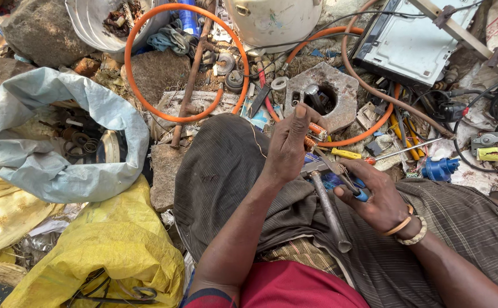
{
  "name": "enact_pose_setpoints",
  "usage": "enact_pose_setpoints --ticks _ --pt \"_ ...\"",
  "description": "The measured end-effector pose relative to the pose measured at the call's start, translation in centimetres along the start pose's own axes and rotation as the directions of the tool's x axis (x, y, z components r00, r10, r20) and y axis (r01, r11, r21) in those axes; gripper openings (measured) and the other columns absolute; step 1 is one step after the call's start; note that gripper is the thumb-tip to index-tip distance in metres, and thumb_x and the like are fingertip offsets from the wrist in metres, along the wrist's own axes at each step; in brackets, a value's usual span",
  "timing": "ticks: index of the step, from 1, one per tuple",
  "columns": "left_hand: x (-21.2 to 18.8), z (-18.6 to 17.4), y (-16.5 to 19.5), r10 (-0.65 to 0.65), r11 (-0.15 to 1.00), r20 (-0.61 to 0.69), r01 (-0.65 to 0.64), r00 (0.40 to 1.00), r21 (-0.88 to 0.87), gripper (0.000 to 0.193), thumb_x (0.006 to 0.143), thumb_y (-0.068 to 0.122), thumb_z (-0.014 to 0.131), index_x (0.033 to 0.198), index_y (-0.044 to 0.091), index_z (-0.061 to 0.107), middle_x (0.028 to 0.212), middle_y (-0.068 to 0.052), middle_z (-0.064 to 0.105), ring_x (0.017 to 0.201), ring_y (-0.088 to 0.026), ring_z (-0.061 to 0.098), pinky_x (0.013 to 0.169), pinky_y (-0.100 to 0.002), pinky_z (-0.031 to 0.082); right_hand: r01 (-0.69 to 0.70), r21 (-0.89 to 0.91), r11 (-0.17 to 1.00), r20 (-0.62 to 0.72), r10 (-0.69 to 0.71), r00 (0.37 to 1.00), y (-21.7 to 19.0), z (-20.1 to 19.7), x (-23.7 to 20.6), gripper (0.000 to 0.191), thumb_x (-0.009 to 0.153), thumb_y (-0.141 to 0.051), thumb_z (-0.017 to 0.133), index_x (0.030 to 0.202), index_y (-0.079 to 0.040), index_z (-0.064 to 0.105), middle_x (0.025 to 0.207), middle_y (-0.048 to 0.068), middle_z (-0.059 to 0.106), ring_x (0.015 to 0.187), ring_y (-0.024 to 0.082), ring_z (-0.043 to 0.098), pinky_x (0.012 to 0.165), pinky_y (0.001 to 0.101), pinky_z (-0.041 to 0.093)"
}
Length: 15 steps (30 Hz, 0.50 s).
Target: The person disassembles a small cylindrical electrical component using a screwdriver and hammer, then uses pliers to strip and separate wires. The person works on the component while sitting on the ground in a cluttered outdoor area.
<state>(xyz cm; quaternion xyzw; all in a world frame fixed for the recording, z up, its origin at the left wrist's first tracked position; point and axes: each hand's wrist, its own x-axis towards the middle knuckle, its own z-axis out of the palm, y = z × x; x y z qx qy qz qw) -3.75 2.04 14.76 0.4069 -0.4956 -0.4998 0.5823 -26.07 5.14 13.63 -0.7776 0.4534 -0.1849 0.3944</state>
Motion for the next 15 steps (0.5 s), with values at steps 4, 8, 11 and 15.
enact_pose_setpoints --ticks 4,8,11,15 --pt "-0.01 -0.15 0.09 -0.068 0.995 0.002 0.068 0.998 0.070 0.072 0.110 0.064 0.028 0.096 0.005 0.067 0.084 -0.003 0.059 0.077 -0.011 0.051 0.070 -0.029 0.043 -0.028 0.160 0.987 0.117 0.009 0.993 0.10 -0.34 0.04 0.051 0.086 -0.042 0.072 0.120 -0.005 0.066 0.098 0.011 0.074 0.088 0.025 0.074 0.078 0.0390 0.056" --pt "0.08 -0.09 0.00 -0.027 0.996 0.026 0.024 0.999 0.090 0.074 0.111 0.066 0.027 0.094 0.005 0.065 0.086 -0.004 0.058 0.079 -0.011 0.049 0.073 -0.030 0.043 -0.205 0.196 0.959 0.272 0.148 0.951 0.25 -0.26 0.09 0.045 0.083 -0.038 0.074 0.116 -0.007 0.071 0.089 0.008 0.071 0.077 0.021 0.069 0.074 0.0370 0.056" --pt "0.06 0.11 -0.04 -0.027 0.996 0.049 0.023 0.998 0.086 0.071 0.111 0.067 0.026 0.094 0.007 0.059 0.088 -0.003 0.060 0.084 -0.011 0.054 0.078 -0.031 0.048 -0.240 0.337 0.910 0.318 0.129 0.939 0.52 -0.03 0.05 0.049 0.082 -0.034 0.076 0.124 -0.009 0.071 0.092 0.005 0.075 0.084 0.018 0.068 0.077 0.0348 0.056" --pt "-0.19 0.35 -0.06 -0.126 0.960 -0.004 0.123 0.992 0.250 0.072 0.108 0.068 0.023 0.093 0.009 0.062 0.072 -0.003 0.047 0.069 -0.012 0.046 0.066 -0.032 0.040 -0.312 0.519 0.796 0.372 0.118 0.921 1.02 0.20 -0.12 0.056 0.084 -0.033 0.075 0.134 -0.010 0.066 0.102 0.004 0.076 0.095 0.017 0.068 0.085 0.0345 0.054"
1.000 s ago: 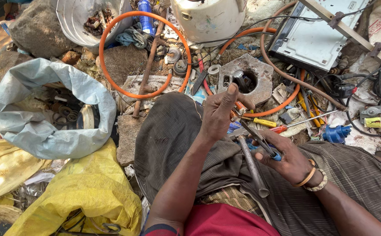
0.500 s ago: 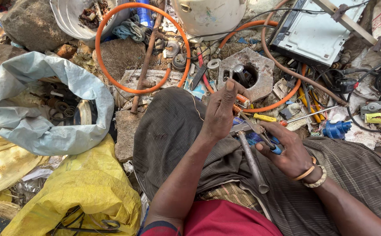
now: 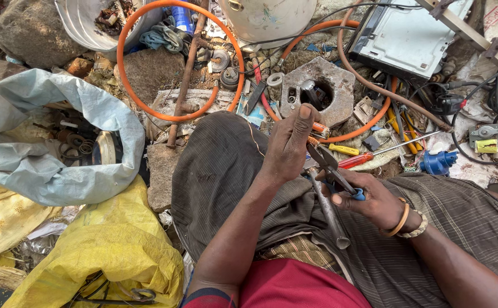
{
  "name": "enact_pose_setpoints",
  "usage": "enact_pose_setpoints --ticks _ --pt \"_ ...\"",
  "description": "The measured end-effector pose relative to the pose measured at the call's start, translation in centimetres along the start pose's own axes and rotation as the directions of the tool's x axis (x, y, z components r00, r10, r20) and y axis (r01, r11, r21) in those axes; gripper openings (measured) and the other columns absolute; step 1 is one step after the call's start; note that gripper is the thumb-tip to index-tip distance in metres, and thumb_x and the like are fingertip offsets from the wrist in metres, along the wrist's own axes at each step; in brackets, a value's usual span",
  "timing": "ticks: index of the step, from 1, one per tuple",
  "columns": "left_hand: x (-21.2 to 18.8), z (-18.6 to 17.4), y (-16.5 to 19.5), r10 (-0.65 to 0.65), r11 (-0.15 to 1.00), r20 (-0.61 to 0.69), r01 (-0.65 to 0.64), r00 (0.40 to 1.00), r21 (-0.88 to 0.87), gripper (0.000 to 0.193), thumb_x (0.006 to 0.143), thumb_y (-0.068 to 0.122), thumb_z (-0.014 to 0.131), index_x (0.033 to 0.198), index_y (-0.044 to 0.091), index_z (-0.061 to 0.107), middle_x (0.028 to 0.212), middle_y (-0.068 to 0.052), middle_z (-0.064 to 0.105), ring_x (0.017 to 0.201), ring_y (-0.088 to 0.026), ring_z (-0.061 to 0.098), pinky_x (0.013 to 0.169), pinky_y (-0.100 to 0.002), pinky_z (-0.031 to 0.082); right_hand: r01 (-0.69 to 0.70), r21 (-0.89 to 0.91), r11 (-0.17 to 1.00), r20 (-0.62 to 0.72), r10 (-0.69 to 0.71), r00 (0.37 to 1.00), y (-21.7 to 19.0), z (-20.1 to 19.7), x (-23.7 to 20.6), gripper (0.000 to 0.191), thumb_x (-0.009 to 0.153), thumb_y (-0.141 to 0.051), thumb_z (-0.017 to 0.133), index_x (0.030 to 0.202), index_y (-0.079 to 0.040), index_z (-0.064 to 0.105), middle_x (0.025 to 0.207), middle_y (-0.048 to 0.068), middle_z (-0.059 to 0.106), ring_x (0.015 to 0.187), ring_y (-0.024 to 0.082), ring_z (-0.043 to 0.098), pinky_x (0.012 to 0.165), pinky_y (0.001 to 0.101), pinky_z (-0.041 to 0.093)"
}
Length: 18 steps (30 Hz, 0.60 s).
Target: The person disassembles a small cylindrical electrical component using a screwdriver and hammer, then uses pliers to strip and separate wires. The person works on the component while sitting on the ground in a cluttered outdoor area.
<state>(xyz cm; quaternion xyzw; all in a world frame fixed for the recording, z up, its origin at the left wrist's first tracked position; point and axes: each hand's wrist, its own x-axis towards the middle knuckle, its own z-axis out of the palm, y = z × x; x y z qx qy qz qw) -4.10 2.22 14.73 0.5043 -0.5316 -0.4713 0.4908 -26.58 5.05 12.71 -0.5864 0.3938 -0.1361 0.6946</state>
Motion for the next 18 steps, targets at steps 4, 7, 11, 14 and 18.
enact_pose_setpoints --ticks 4,7,11,14,18 --pt "0.0 0.4 -0.5 0.013 0.998 0.027 -0.011 1.000 -0.066 0.072 0.106 0.069 0.027 0.093 0.008 0.063 0.077 -0.001 0.053 0.077 -0.011 0.052 0.072 -0.032 0.046 0.011 0.064 0.998 0.063 -0.015 0.998 0.7 0.0 0.1 0.058 0.085 -0.039 0.074 0.134 -0.009 0.067 0.102 0.005 0.076 0.097 0.017 0.069 0.087 0.0363 0.055" --pt "0.1 0.8 -1.3 0.065 0.971 0.072 -0.047 0.995 -0.235 0.069 0.109 0.067 0.031 0.092 0.007 0.060 0.085 -0.002 0.055 0.084 -0.011 0.051 0.081 -0.032 0.046 0.017 0.112 0.994 0.096 -0.028 0.995 1.1 0.1 0.1 0.061 0.085 -0.044 0.073 0.133 -0.008 0.066 0.098 0.006 0.075 0.093 0.017 0.067 0.082 0.0362 0.053" --pt "0.2 1.0 -2.3 0.055 0.903 0.131 0.007 0.990 -0.429 0.067 0.113 0.063 0.036 0.093 0.006 0.064 0.087 -0.002 0.052 0.085 -0.012 0.047 0.083 -0.032 0.046 0.038 0.111 0.993 0.094 -0.048 0.994 1.5 0.5 0.1 0.058 0.086 -0.047 0.072 0.127 -0.005 0.070 0.089 0.006 0.073 0.084 0.017 0.063 0.075 0.0349 0.050" --pt "0.1 1.1 -2.6 -0.011 0.892 0.151 0.078 0.988 -0.445 0.066 0.109 0.061 0.037 0.095 0.004 0.067 0.085 -0.002 0.058 0.083 -0.010 0.052 0.079 -0.031 0.048 0.073 0.135 0.988 0.083 -0.085 0.993 1.5 0.9 0.1 0.058 0.085 -0.049 0.072 0.122 -0.004 0.071 0.087 0.005 0.072 0.083 0.017 0.064 0.073 0.0345 0.050" --pt "0.0 1.1 -2.3 -0.057 0.854 0.181 0.142 0.982 -0.501 0.067 0.111 0.062 0.040 0.095 0.003 0.067 0.080 -0.001 0.054 0.075 -0.009 0.046 0.072 -0.029 0.043 0.146 0.109 0.983 0.087 -0.156 0.984 1.5 1.1 0.1 0.054 0.089 -0.052 0.070 0.113 -0.003 0.072 0.084 0.004 0.069 0.080 0.016 0.061 0.072 0.0338 0.048"
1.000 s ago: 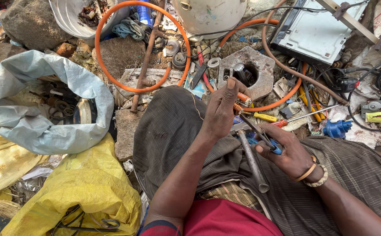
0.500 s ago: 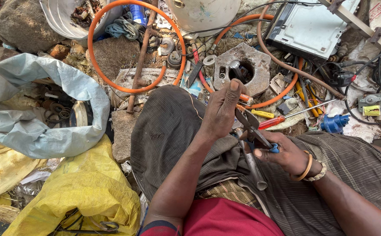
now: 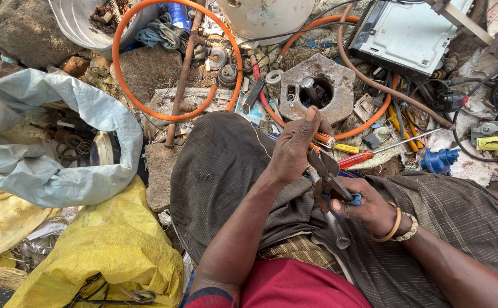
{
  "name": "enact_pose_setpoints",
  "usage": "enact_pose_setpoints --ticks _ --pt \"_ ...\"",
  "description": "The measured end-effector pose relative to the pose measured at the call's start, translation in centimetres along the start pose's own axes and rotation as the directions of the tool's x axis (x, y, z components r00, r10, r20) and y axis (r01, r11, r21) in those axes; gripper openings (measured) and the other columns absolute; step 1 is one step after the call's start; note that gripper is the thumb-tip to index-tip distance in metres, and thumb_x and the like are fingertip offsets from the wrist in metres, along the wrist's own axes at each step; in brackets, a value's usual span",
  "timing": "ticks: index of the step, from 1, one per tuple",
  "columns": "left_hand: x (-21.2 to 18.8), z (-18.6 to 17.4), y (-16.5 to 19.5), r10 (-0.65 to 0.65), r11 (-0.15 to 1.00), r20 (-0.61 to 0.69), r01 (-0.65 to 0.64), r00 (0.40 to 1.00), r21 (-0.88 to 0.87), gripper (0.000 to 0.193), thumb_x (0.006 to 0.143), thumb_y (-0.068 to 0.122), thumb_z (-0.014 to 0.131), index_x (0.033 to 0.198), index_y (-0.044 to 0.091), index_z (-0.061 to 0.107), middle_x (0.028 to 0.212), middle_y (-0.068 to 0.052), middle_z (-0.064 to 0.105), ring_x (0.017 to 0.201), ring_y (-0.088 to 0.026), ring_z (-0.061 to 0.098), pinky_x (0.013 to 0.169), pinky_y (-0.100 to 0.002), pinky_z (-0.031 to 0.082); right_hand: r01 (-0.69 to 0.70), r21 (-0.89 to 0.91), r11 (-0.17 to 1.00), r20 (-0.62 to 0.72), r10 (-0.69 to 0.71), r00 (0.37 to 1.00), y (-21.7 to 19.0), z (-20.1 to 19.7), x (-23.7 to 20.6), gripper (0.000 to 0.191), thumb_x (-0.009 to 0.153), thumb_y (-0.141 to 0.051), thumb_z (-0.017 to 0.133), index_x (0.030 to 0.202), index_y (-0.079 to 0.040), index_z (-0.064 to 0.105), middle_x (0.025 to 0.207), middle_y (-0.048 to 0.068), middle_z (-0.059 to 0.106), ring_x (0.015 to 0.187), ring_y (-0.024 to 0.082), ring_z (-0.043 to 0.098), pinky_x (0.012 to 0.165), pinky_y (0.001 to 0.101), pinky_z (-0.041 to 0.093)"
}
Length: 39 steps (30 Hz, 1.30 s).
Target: The person disassembles a small cylindrical electrical component using a screwdriver and hammer, then uses pliers to strip and separate wires. The person works on the component while sitting on the ground in a cluttered outdoor area.
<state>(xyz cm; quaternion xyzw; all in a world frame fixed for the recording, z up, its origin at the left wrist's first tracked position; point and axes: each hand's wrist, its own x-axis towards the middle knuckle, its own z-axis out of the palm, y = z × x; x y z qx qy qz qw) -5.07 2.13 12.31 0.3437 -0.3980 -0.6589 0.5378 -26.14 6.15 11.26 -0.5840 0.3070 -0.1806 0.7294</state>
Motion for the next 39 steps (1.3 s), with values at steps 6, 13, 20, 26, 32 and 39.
enact_pose_setpoints --ticks 6,13,20,26,32,39 --pt "-0.2 0.0 0.6 -0.023 0.998 0.041 0.021 0.999 0.063 0.069 0.111 0.064 0.035 0.092 0.005 0.066 0.075 0.001 0.050 0.070 -0.008 0.042 0.067 -0.026 0.039 0.023 -0.005 1.000 0.025 -0.023 0.999 0.9 0.1 -0.5 0.051 0.089 -0.052 0.067 0.102 -0.003 0.074 0.078 0.004 0.064 0.072 0.014 0.056 0.064 0.0319 0.043" --pt "0.3 0.8 1.2 -0.046 0.976 0.119 0.070 0.992 -0.207 0.065 0.113 0.062 0.032 0.088 0.009 0.059 0.073 0.002 0.045 0.060 -0.007 0.036 0.054 -0.027 0.033 0.200 0.096 0.975 0.071 -0.207 0.976 3.0 -0.4 -0.6 0.045 0.094 -0.050 0.067 0.098 -0.005 0.071 0.081 0.005 0.068 0.070 0.015 0.059 0.064 0.0323 0.046" --pt "0.2 0.2 2.0 0.027 1.000 -0.013 -0.027 1.000 0.010 0.069 0.108 0.066 0.025 0.091 0.009 0.060 0.074 0.003 0.046 0.060 -0.005 0.033 0.052 -0.025 0.031 -0.032 -0.273 0.961 -0.112 0.001 0.994 1.5 -2.6 -1.3 0.053 0.084 -0.043 0.066 0.123 -0.007 0.071 0.085 0.006 0.074 0.075 0.018 0.064 0.070 0.0353 0.050" --pt "0.1 0.9 1.8 -0.001 0.999 0.025 0.002 1.000 -0.044 0.067 0.113 0.066 0.028 0.091 0.007 0.054 0.090 -0.003 0.056 0.080 -0.010 0.051 0.075 -0.029 0.049 -0.054 -0.195 0.979 -0.010 0.054 0.999 -0.6 -0.9 -0.5 0.058 0.088 -0.042 0.068 0.133 -0.005 0.066 0.107 0.008 0.078 0.099 0.022 0.070 0.091 0.0404 0.053" --pt "-0.6 1.3 1.9 -0.157 0.987 0.023 0.157 0.987 0.021 0.070 0.107 0.066 0.025 0.096 0.007 0.062 0.080 -0.004 0.055 0.071 -0.007 0.052 0.063 -0.024 0.049 -0.088 -0.136 0.987 -0.021 0.086 0.996 -0.6 -1.1 -0.3 0.062 0.086 -0.046 0.069 0.133 -0.006 0.065 0.108 0.008 0.078 0.098 0.021 0.071 0.085 0.0394 0.056" --pt "-0.9 2.1 2.0 -0.040 0.997 -0.001 0.040 0.999 0.063 0.072 0.108 0.070 0.026 0.093 0.006 0.056 0.082 -0.001 0.050 0.074 -0.008 0.049 0.068 -0.025 0.047 0.027 0.002 1.000 0.064 -0.027 0.998 0.1 -0.4 -0.4 0.065 0.089 -0.058 0.066 0.124 -0.002 0.069 0.094 0.007 0.074 0.086 0.018 0.067 0.078 0.0365 0.054"
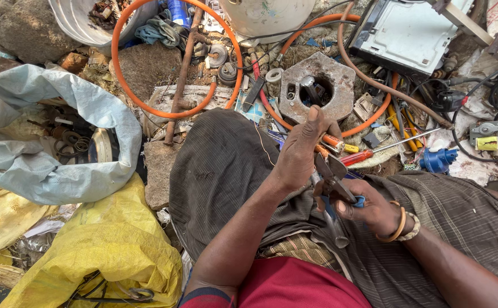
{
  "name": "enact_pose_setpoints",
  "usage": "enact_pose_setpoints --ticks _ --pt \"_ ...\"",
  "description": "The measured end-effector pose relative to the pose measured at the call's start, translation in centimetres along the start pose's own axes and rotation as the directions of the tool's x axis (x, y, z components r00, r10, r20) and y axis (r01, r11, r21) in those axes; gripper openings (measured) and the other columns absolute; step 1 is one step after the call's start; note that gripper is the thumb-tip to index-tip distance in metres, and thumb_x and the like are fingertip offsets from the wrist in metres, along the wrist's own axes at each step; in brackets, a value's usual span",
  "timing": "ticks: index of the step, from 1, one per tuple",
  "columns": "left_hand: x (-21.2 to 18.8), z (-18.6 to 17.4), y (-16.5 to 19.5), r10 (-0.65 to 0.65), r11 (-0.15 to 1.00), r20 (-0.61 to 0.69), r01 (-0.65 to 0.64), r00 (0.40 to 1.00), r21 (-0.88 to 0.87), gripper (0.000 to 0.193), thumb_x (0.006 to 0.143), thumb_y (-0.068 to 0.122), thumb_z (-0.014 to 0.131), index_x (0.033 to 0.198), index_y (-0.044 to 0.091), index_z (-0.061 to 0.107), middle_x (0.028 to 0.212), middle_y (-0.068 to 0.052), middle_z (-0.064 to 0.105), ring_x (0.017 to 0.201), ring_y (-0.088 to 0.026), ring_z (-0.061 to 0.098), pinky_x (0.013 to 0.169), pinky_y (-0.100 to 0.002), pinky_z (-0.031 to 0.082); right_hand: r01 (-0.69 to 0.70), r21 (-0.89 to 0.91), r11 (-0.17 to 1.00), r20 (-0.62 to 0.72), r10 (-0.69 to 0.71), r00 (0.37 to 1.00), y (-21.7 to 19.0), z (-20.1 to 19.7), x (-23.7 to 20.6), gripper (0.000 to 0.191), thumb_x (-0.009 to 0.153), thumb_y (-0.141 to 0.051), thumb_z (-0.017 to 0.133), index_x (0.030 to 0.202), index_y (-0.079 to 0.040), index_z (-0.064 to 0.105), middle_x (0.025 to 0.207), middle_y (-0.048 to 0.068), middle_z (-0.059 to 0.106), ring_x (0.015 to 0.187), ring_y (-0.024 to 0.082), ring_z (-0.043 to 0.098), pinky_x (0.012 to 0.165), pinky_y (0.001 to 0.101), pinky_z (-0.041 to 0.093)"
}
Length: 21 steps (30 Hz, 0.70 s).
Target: The person disassembles a small cylindrical electrical component using a screwdriver and hammer, then uses pliers to strip and separate wires. The person works on the component while sitting on the ground in a cluttered outdoor area.
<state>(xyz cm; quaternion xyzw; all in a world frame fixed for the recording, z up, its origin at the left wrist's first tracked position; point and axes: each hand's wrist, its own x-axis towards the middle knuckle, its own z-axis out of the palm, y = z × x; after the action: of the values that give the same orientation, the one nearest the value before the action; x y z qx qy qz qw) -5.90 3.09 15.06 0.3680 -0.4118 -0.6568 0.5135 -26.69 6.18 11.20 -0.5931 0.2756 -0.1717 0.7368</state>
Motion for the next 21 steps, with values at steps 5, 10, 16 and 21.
enact_pose_setpoints --ticks 5,10,16,21 --pt "-0.3 0.2 0.7 0.028 0.992 -0.010 -0.026 1.000 0.125 0.081 0.111 0.074 0.022 0.093 0.004 0.060 0.079 0.001 0.043 0.074 -0.007 0.040 0.068 -0.023 0.039 -0.009 -0.080 0.997 -0.027 0.007 1.000 0.3 0.1 0.0 0.058 0.088 -0.060 0.063 0.100 -0.004 0.073 0.072 0.002 0.066 0.060 0.014 0.054 0.058 0.0315 0.043" --pt "-0.4 0.3 0.8 -0.069 0.996 0.057 0.072 0.996 -0.057 0.076 0.105 0.075 0.025 0.089 0.008 0.057 0.074 0.000 0.047 0.066 -0.008 0.045 0.062 -0.024 0.042 0.101 -0.082 0.991 -0.039 -0.105 0.994 1.3 0.6 -0.2 0.054 0.093 -0.059 0.063 0.096 -0.005 0.071 0.070 0.001 0.063 0.061 0.014 0.055 0.058 0.0305 0.043" --pt "0.9 -0.6 0.1 -0.001 1.000 -0.010 0.001 1.000 -0.031 0.075 0.101 0.078 0.021 0.084 0.012 0.054 0.072 0.002 0.049 0.061 -0.007 0.045 0.053 -0.024 0.041 0.101 0.065 0.993 0.015 -0.102 0.995 0.4 0.5 0.1 0.058 0.098 -0.056 0.062 0.115 -0.001 0.065 0.087 0.006 0.068 0.078 0.015 0.062 0.071 0.0322 0.050" --pt "2.1 -1.9 -0.9 0.005 0.998 -0.110 -0.012 0.994 -0.067 0.075 0.104 0.076 0.019 0.088 0.011 0.055 0.074 0.003 0.044 0.063 -0.005 0.036 0.052 -0.022 0.032 -0.168 -0.035 0.985 -0.066 0.166 0.984 -0.9 -0.6 0.2 0.070 0.087 -0.055 0.061 0.137 -0.005 0.062 0.092 0.006 0.070 0.070 0.013 0.054 0.064 0.0313 0.046"
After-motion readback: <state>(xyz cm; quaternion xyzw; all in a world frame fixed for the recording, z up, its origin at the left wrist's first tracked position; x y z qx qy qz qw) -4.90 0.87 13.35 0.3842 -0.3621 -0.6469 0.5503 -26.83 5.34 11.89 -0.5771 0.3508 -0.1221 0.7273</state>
